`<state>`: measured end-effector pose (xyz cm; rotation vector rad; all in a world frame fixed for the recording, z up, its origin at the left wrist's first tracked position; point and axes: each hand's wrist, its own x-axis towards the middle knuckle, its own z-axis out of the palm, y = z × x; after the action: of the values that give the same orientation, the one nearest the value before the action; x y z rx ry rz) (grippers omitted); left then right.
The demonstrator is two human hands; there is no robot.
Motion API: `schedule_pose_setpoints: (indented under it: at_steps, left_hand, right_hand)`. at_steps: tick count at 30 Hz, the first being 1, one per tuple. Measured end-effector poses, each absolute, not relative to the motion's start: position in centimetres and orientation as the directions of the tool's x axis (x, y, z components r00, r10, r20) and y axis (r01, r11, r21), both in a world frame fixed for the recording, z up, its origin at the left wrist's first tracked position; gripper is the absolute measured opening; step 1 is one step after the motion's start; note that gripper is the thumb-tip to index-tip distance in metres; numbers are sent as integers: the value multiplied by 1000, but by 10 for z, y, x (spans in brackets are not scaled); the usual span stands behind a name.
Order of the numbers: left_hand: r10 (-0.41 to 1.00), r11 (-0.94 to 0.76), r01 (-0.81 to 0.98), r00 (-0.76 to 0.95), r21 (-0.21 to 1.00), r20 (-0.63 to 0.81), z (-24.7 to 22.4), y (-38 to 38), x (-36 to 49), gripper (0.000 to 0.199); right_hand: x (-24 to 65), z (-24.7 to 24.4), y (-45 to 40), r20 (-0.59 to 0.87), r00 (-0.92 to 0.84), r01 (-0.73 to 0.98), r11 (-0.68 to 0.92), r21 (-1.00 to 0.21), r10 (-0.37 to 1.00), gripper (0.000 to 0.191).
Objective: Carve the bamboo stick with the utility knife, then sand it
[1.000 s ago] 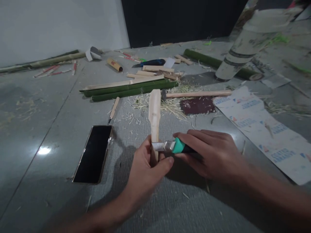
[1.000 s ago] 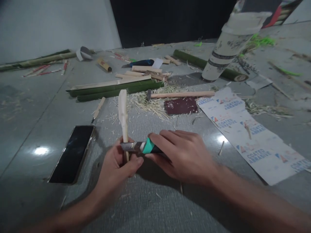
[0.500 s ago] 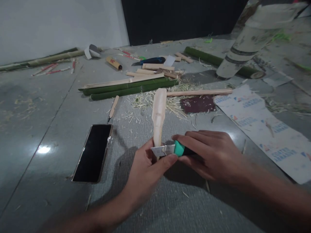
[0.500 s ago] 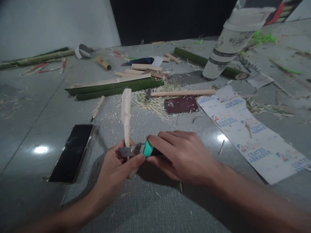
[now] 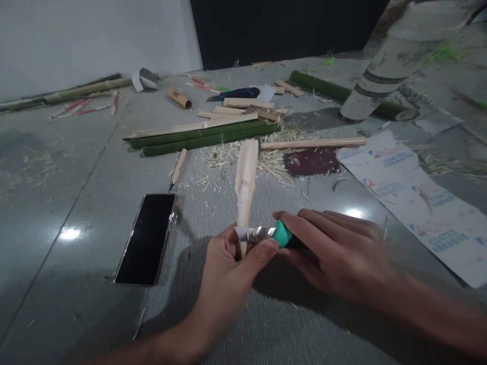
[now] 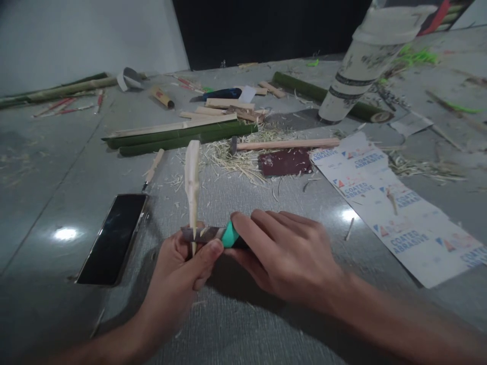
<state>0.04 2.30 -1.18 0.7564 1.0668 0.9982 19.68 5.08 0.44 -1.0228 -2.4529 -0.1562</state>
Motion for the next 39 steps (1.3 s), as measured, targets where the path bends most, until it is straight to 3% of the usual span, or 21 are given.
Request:
schedule_pose_setpoints:
  at_steps: [8,18,27,31,37,39]
  left_hand:
    - [918,396,-268,107,878,-381,-8,21,3,29]
    - [919,387,-237,24,891,-393,-11,17,6,50]
    - [958,283,-297,137,912,-253,-17,20,1,20]
    - [959,273,-271,154,923,-238,-18,19,0,18]
    - [965,262,-274,105,925,-242,-14,22,4,17]
    - [968,247,-261,111,933,-225,-13,23,4,21]
  right_hand:
    - [193,4,48,491,-585,705,704,-85,645,21]
    - [188,5,45,492,-532,727,669,-152,689,25]
    - [208,1,70,433,-672,621,776,-112,601,26]
    - [212,-2,74,404,-672,606,774,-183,621,27]
    - [218,3,77,503,-414,763,591,-263,759,26]
    - [220,7,78,498,-413,750,595,-288,762,25]
